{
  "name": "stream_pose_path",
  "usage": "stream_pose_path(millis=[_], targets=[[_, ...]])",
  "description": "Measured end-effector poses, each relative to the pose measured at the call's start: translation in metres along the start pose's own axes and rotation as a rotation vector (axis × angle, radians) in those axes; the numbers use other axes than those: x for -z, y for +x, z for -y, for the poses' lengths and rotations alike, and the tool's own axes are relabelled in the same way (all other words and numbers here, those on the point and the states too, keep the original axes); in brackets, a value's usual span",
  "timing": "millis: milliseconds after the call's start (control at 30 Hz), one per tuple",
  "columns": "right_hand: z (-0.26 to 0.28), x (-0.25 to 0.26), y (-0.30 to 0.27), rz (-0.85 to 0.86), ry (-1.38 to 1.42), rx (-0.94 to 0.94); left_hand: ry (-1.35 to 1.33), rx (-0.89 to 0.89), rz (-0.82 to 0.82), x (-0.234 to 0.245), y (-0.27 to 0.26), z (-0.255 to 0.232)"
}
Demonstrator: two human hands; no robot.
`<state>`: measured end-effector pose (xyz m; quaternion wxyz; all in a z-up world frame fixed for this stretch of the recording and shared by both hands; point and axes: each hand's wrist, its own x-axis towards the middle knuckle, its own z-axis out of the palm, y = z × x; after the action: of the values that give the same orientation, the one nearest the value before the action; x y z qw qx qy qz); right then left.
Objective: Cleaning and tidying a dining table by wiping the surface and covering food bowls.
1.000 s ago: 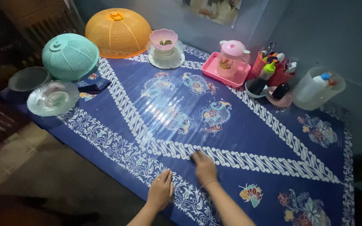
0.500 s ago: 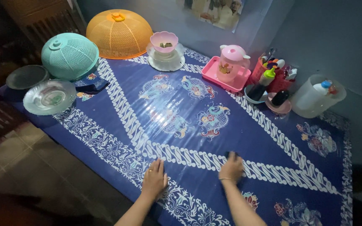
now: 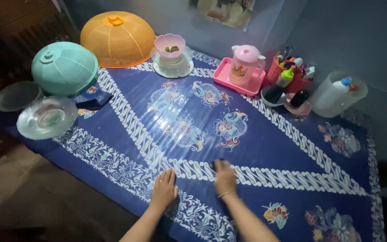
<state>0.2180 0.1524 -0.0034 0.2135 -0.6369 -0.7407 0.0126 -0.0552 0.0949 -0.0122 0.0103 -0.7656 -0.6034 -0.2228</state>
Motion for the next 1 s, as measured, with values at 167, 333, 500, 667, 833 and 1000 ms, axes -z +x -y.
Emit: stream_pose_path(millis=[167, 333, 500, 667, 833, 1000], targets=[[-0.055, 0.047, 0.007, -0.008, -0.196, -0.568, -0.042, -0.075, 0.028, -0.007, 0.004, 0.039], [-0.081, 0.013, 0.013, -0.213, -0.397, -0.666, -0.071, -0.084, 0.054, 0.004, 0.007, 0.076], [0.006, -0.050, 0.045, -0.169, -0.051, -0.515, -0.075, -0.100, 0.090, 0.012, 0.012, 0.107], [0.152, -0.058, 0.033, 0.063, -0.036, -0.294, -0.117, -0.140, 0.092, 0.021, 0.018, 0.124], [0.146, -0.044, 0.026, -0.005, -0.010, -0.002, -0.146, -0.234, 0.098, 0.017, 0.032, 0.127], [0.061, 0.005, 0.010, 0.128, -0.333, -0.358, -0.177, -0.320, -0.032, 0.007, 0.039, 0.133]])
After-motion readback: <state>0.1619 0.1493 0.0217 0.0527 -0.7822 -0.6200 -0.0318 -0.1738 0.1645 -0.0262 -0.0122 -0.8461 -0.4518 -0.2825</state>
